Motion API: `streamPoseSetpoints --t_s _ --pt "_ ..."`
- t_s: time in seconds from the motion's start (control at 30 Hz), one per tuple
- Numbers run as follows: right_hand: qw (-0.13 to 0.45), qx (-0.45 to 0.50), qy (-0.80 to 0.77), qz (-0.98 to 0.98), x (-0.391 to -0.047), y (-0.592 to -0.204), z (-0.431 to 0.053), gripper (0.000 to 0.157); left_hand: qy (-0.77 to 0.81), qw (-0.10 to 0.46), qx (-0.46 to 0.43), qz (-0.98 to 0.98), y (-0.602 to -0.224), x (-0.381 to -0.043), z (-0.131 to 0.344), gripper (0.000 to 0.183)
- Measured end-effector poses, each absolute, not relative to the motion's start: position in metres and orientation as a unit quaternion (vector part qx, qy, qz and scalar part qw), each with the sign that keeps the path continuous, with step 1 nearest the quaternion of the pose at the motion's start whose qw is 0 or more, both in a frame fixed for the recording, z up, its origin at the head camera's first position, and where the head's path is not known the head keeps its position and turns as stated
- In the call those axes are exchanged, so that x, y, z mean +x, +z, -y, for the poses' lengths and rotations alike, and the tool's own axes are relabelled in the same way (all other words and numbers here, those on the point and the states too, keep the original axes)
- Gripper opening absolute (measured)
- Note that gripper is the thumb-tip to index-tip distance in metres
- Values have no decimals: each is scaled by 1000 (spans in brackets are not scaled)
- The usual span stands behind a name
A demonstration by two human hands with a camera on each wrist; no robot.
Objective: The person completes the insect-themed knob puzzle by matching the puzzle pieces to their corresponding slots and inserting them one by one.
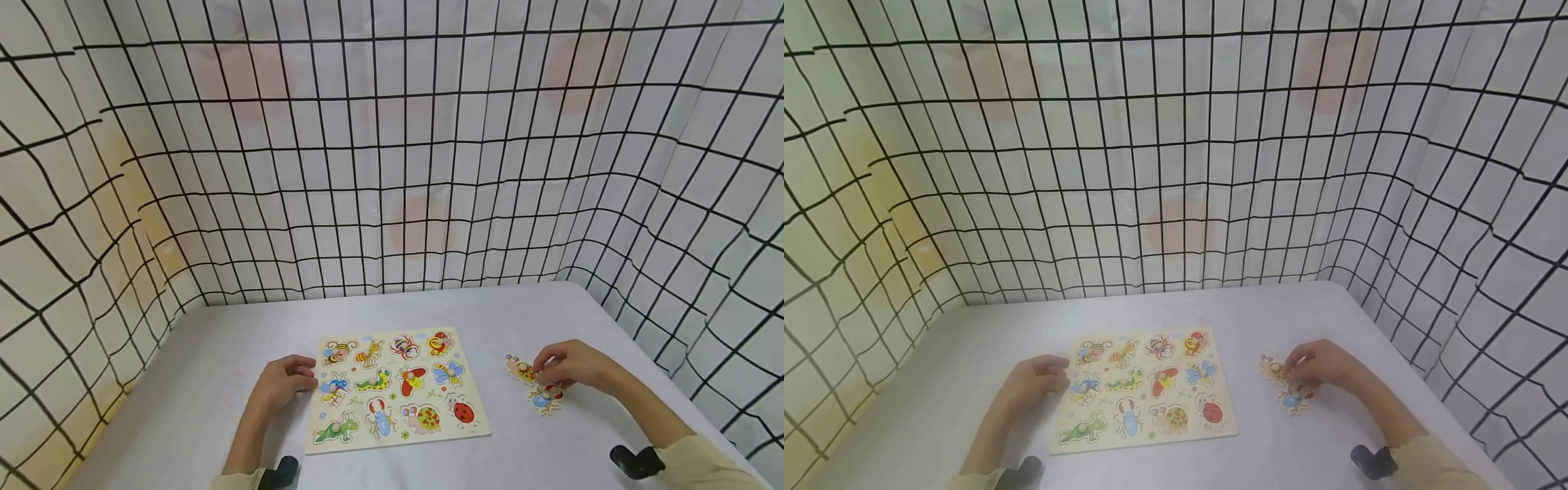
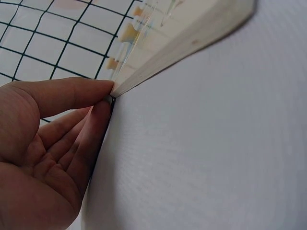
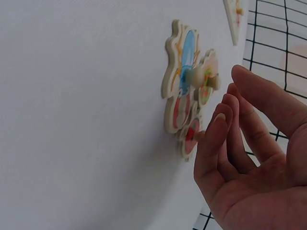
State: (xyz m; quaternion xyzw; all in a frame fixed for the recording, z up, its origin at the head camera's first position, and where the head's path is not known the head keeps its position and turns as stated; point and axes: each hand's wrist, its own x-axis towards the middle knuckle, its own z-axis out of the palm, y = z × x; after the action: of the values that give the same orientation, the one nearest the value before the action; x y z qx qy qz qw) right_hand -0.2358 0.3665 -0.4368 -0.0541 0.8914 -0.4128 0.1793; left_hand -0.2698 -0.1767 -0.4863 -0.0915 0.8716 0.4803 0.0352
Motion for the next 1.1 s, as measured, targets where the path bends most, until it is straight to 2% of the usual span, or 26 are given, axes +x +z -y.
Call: streamPoseSetpoints --t_s 0.77,1.1 --pt "222 -64 -436 -870 -229 -453 -378 23 479 36 -89 -872 -482 -265 176 35" --pt "214 -62 -430 -875 -227 -454 -375 23 483 34 -84 -871 -480 -263 175 36"
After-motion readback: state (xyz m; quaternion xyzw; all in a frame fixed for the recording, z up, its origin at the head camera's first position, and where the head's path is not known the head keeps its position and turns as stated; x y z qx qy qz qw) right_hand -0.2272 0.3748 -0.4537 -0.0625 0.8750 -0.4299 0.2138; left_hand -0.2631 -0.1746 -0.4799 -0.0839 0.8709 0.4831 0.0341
